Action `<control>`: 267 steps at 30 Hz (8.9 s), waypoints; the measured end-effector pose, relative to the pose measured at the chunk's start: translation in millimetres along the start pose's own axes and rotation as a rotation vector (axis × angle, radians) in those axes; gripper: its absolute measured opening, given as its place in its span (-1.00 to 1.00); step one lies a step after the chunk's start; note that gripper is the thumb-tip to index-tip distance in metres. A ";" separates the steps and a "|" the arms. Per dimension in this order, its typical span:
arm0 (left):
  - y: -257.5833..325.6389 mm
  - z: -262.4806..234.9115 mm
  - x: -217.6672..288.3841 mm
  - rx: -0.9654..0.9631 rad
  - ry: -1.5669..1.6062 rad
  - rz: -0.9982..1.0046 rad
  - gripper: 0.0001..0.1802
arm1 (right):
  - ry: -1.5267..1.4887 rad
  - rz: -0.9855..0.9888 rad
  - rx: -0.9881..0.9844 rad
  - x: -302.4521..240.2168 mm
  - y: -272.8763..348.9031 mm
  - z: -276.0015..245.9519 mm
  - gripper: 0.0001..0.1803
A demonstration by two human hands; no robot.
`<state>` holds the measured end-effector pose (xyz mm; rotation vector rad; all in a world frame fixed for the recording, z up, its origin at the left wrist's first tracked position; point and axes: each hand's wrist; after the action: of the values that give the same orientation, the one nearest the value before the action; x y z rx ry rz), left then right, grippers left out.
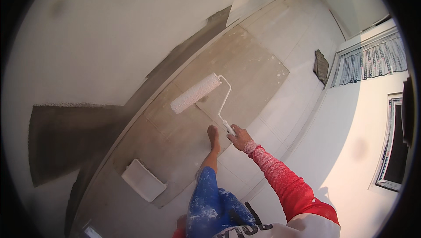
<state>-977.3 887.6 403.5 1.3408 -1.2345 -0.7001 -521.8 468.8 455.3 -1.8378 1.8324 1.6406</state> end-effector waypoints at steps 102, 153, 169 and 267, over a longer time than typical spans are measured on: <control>-158.0 -218.7 691.0 0.100 0.868 0.076 -0.34 | -0.204 -1.022 0.160 -408.8 -122.1 -569.4 -0.88; -469.6 -401.1 569.2 0.667 0.647 -0.405 0.07 | 0.074 -0.258 -0.013 265.0 -550.7 -187.8 -0.55; -521.0 -392.7 567.1 0.833 0.438 0.033 -0.17 | -0.015 0.072 -0.231 283.1 -469.9 -427.1 -0.66; -535.2 -449.8 609.2 0.966 1.059 -0.297 -0.10 | 0.028 -0.714 0.245 91.3 -494.8 -589.4 -0.81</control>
<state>-253.1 374.2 135.6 2.2610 -0.4407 0.5347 175.8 148.1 350.8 -2.0543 1.0985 1.0830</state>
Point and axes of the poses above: each hand's wrist, its own y-axis away from the middle knuckle, its own z-axis out of the palm, x = y × z, and after that the axes turned 12 degrees about -x, right-handed
